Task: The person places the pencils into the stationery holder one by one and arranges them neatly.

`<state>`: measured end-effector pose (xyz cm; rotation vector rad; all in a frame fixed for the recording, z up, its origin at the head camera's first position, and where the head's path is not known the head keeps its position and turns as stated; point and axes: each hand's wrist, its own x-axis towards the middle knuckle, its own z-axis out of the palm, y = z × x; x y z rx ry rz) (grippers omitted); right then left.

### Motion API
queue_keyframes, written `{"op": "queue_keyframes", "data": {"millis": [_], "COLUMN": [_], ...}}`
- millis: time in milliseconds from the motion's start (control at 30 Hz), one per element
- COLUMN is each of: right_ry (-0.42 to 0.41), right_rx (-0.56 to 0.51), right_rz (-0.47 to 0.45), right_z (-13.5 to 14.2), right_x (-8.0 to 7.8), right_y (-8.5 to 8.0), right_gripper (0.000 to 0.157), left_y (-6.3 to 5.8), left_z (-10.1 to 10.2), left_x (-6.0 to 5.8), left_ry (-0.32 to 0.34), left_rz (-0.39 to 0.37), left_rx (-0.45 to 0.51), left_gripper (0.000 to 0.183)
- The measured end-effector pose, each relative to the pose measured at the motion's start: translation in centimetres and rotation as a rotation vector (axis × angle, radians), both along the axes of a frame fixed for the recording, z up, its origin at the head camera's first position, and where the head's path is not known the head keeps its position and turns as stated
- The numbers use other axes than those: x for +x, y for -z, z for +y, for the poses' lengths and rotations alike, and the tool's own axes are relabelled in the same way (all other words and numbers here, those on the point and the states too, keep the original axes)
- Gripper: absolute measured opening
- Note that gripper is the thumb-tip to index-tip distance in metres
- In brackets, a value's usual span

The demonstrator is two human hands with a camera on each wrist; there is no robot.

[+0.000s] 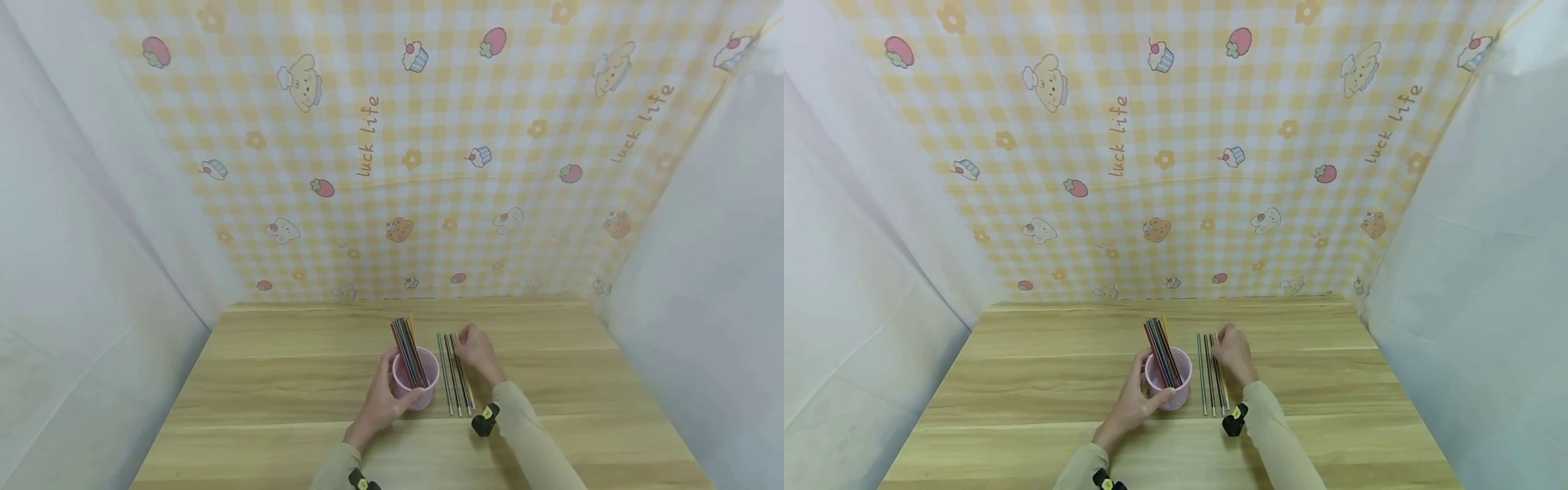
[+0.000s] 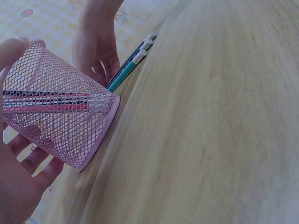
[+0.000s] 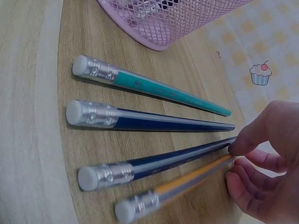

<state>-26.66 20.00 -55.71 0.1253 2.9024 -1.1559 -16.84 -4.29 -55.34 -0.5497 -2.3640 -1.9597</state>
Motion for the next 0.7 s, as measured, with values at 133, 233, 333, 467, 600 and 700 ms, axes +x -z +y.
{"op": "queue_keyframes", "data": {"millis": [133,233,333,467,600,700], "right_ry": [-0.006,-0.007,-0.013,-0.032,-0.048,-0.049], "right_rx": [0.038,0.066,0.089,0.11,0.096,0.064], "right_rz": [-0.027,-0.039,-0.039,-0.066,-0.096,-0.119], "right_z": [0.0,0.1,0.3,0.6,1.0,1.3], "right_x": [-0.1,-0.1,-0.2,-0.1,-0.1,-0.1], "right_y": [0.1,0.1,-0.1,-0.5,-0.8,-1.0], "right_gripper": [0.03,0.028,0.026,0.025,0.029,0.03], "left_y": [-0.8,-0.7,-0.6,-0.7,-0.4,0.7], "left_z": [-0.2,-0.2,-0.2,-0.2,-0.1,0.0], "left_x": [0.3,0.4,0.4,0.3,0.1,-0.3], "left_ry": [0.005,0.005,0.006,0.009,0.012,0.001], "left_rz": [0.002,0.001,-0.01,-0.015,-0.006,0.001], "left_rx": [0.0,0.012,0.022,0.024,0.014,0.002], "left_gripper": [0.086,0.085,0.085,0.085,0.085,0.087]}}
